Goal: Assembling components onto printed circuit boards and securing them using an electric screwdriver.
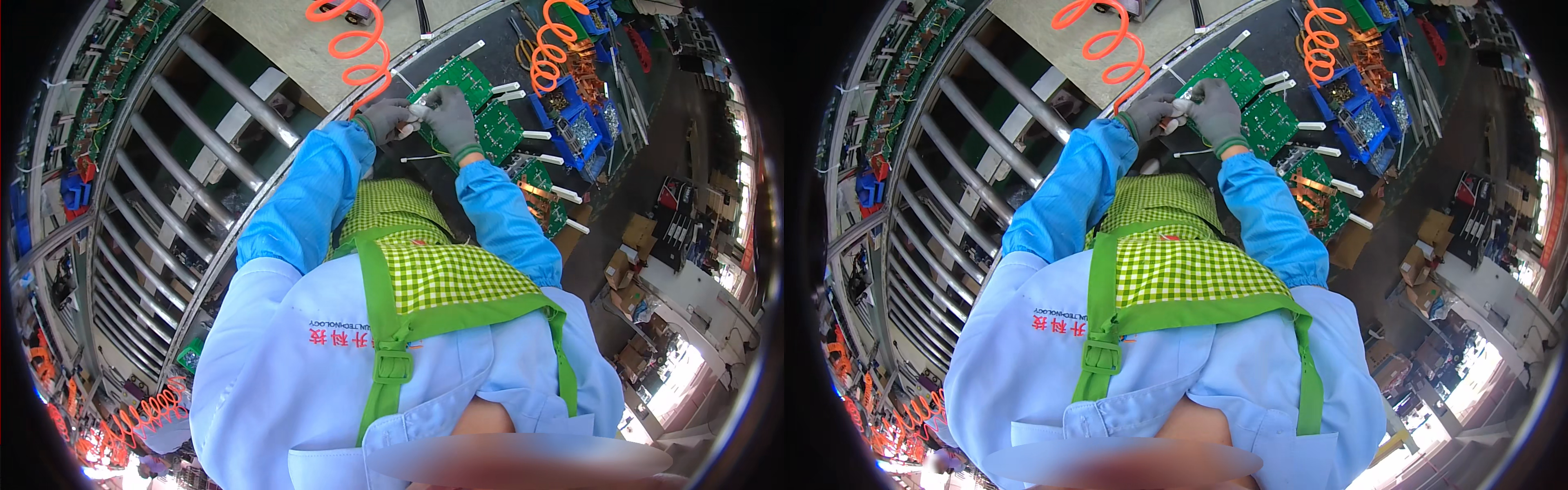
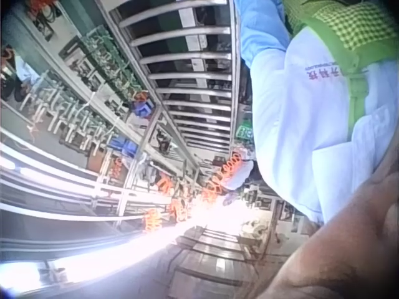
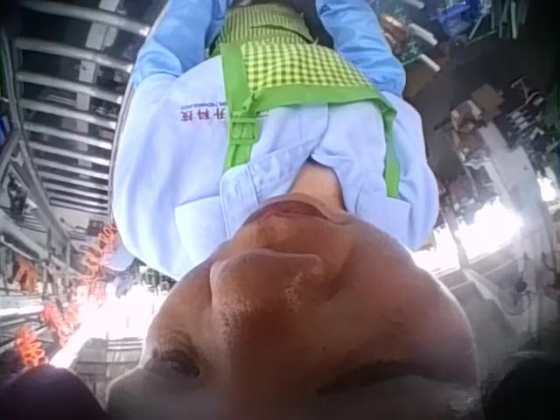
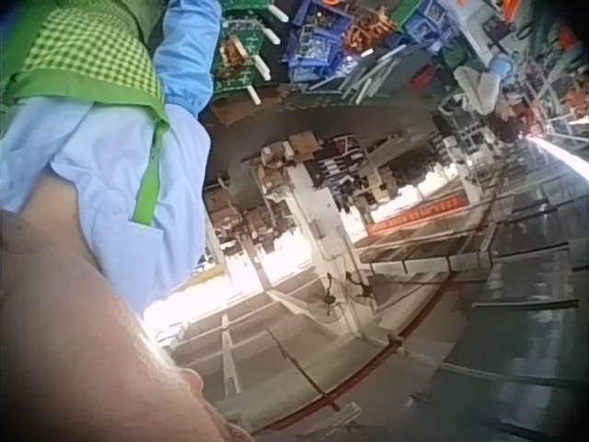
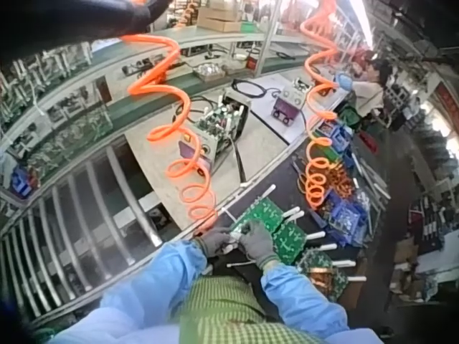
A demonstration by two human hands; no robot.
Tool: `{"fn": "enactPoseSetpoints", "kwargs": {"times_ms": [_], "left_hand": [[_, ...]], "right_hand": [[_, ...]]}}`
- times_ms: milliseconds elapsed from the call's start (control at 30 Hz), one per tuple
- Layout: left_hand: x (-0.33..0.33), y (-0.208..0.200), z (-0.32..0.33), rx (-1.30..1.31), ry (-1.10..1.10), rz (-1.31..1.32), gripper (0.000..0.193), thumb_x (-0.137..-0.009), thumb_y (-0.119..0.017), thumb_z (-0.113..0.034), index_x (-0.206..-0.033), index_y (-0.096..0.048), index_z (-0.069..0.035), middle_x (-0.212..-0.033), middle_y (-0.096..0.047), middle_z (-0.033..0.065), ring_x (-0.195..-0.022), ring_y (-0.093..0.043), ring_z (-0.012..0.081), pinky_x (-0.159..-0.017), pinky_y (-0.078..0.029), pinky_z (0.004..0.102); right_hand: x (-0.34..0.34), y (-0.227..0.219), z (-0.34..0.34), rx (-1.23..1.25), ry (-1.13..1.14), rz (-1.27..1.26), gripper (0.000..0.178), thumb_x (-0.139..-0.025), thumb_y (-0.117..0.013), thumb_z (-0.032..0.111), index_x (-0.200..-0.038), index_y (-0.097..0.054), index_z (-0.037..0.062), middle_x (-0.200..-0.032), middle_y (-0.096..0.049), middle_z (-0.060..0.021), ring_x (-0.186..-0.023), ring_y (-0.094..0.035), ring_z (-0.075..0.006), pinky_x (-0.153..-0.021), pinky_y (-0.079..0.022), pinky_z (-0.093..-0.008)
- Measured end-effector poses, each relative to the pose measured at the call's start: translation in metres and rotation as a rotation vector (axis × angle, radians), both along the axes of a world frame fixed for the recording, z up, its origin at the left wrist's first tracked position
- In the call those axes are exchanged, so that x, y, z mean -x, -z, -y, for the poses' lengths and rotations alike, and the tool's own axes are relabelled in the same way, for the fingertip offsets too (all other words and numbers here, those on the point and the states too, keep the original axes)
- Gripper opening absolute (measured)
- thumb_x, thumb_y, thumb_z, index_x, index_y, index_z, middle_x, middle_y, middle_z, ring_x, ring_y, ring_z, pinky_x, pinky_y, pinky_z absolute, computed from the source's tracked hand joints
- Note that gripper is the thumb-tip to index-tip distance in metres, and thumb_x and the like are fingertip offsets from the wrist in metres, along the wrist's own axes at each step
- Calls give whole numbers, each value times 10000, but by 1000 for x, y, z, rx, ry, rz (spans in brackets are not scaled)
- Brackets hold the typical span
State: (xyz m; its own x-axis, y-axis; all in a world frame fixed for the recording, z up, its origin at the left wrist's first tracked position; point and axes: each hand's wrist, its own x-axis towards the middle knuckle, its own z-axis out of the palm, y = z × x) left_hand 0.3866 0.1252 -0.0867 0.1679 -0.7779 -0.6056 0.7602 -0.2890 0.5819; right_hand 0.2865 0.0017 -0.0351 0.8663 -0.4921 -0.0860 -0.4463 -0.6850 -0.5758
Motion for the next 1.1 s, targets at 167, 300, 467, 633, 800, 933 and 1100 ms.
{"fn": "enactPoseSetpoints", "kwargs": {"times_ms": [167, 300, 467, 633, 800, 933, 1100], "left_hand": [[-1, 14, 1, 53, -25, -31, 248, -837, -514, -74, -1066, -541, 15, -906, -591, 111, -743, -593, 125, -532, -465, 188], [-4, 14, -4, 36, -8, 5, 239, -841, -499, -78, -1052, -538, 27, -888, -587, 120, -665, -557, 115, -504, -455, 200], [-5, -6, 4, 75, 72, 10, 230, -842, -529, -85, -1037, -532, 37, -811, -587, 109, -532, -490, 94, -441, -384, 184], [-5, 16, -5, 147, -10, -7, 224, -829, -554, -107, -1015, -540, 16, -781, -578, 85, -539, -519, 80, -459, -419, 182], [1, 16, 2, 112, -2, -72, 286, -846, -546, -119, -1120, -526, -37, -869, -586, 42, -663, -575, 113, -554, -511, 231], [24, 16, -25, 10, -342, -339, 250, -874, -528, -185, -1049, -546, -6, -885, -581, 99, -810, -583, 197, -611, -520, 261], [50, 40, -85, -29, -342, -536, 286, -893, -507, -207, -1111, -522, -23, -933, -593, 106, -844, -583, 223, -655, -525, 280]], "right_hand": [[5, 3, -2, -194, -15, 153, 278, -728, -688, 247, -917, -621, 54, -1119, -499, -93, -871, -586, -244, -741, -496, -330], [7, 13, 1, 61, -66, 33, 293, -717, -681, 256, -931, -633, 62, -1137, -494, -109, -925, -572, -277, -776, -491, -351], [16, 22, 4, 59, -4, 256, 326, -722, -657, 302, -946, -629, 65, -1159, -500, -122, -1020, -543, -285, -871, -452, -360], [12, 7, -12, 27, -4, 167, 376, -738, -627, 343, -988, -617, 64, -1209, -491, -128, -1060, -523, -293, -890, -441, -374], [32, 1, -4, 104, 25, 132, 389, -751, -625, 356, -1016, -592, 72, -1186, -498, -127, -1038, -538, -290, -870, -450, -382], [86, -40, 0, 81, 31, 264, 357, -776, -638, 285, -1048, -567, 64, -1133, -529, -95, -874, -610, -244, -769, -502, -326], [196, -69, 52, 360, 168, 20, 285, -783, -609, 255, -1041, -577, 138, -1059, -550, -67, -931, -572, -256, -777, -483, -366]]}}
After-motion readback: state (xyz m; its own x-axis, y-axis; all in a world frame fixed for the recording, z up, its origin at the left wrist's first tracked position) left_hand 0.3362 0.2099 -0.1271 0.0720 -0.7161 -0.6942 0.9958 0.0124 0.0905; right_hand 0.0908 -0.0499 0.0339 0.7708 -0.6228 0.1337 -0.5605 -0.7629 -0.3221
